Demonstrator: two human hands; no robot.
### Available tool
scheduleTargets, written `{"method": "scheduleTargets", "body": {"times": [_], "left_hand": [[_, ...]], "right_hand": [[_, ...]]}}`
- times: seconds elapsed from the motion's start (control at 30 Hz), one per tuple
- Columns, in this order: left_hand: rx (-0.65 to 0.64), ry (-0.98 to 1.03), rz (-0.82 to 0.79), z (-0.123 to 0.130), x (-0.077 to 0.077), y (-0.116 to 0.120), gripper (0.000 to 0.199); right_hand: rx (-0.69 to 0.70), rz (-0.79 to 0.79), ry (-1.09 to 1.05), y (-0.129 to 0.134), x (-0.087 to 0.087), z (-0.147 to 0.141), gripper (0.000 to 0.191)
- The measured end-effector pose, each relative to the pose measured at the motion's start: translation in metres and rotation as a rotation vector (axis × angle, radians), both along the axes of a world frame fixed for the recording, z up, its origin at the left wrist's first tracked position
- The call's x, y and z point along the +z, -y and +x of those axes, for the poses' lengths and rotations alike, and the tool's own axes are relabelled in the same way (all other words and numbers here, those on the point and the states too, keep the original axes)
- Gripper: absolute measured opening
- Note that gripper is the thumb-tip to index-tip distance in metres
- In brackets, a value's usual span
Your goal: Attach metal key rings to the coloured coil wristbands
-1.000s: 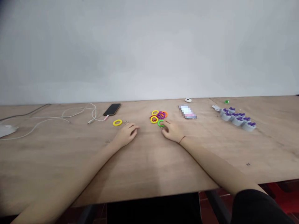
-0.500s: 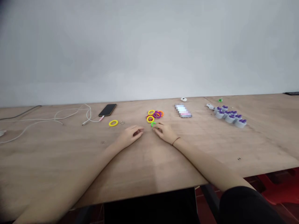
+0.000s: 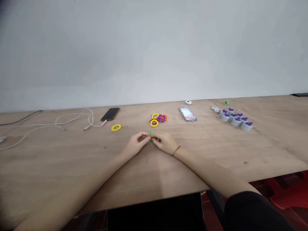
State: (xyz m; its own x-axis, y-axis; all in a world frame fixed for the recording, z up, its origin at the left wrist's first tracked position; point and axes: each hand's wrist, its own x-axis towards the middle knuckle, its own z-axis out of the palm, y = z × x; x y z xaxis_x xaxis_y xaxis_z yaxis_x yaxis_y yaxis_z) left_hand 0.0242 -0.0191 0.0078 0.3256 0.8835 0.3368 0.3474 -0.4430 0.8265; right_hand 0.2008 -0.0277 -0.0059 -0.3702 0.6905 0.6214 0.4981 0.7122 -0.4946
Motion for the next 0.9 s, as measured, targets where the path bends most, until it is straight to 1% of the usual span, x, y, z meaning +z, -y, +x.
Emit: {"method": "scheduleTargets", "body": {"times": [0.1, 0.2, 0.27, 0.43, 0.5, 0.6, 0.73, 0.8, 0.9], "left_hand": [[0.004, 0.026, -0.054, 0.002, -0.002, -0.001, 0.022], [-0.019, 0.053, -0.081, 0.003, -0.003, 0.000, 0.022], [-0.039, 0.086, -0.110, 0.004, -0.003, 0.001, 0.022], [-0.042, 0.138, -0.194, 0.009, -0.001, 0.009, 0.022], [-0.046, 0.147, -0.202, 0.011, 0.000, 0.011, 0.022], [-0.029, 0.158, -0.195, 0.013, 0.000, 0.014, 0.020], [-0.013, 0.159, -0.141, 0.015, 0.001, 0.016, 0.016], [0.019, 0.135, -0.121, 0.016, 0.002, 0.017, 0.014], [0.112, 0.082, -0.124, 0.018, 0.003, 0.018, 0.012]], "right_hand": [[-0.026, 0.003, 0.014, 0.001, 0.000, 0.000, 0.015], [-0.036, 0.003, 0.052, 0.004, 0.002, -0.001, 0.013], [-0.045, 0.010, 0.070, 0.006, 0.003, -0.002, 0.012], [-0.108, 0.061, 0.100, 0.009, 0.003, -0.003, 0.008], [-0.158, 0.102, 0.122, 0.010, 0.003, -0.005, 0.006], [-0.236, 0.195, 0.184, 0.011, 0.006, -0.007, 0.009], [-0.267, 0.315, 0.273, 0.012, 0.009, -0.008, 0.011], [-0.269, 0.351, 0.305, 0.011, 0.009, -0.008, 0.012], [-0.292, 0.411, 0.345, 0.010, 0.007, -0.009, 0.017]]}}
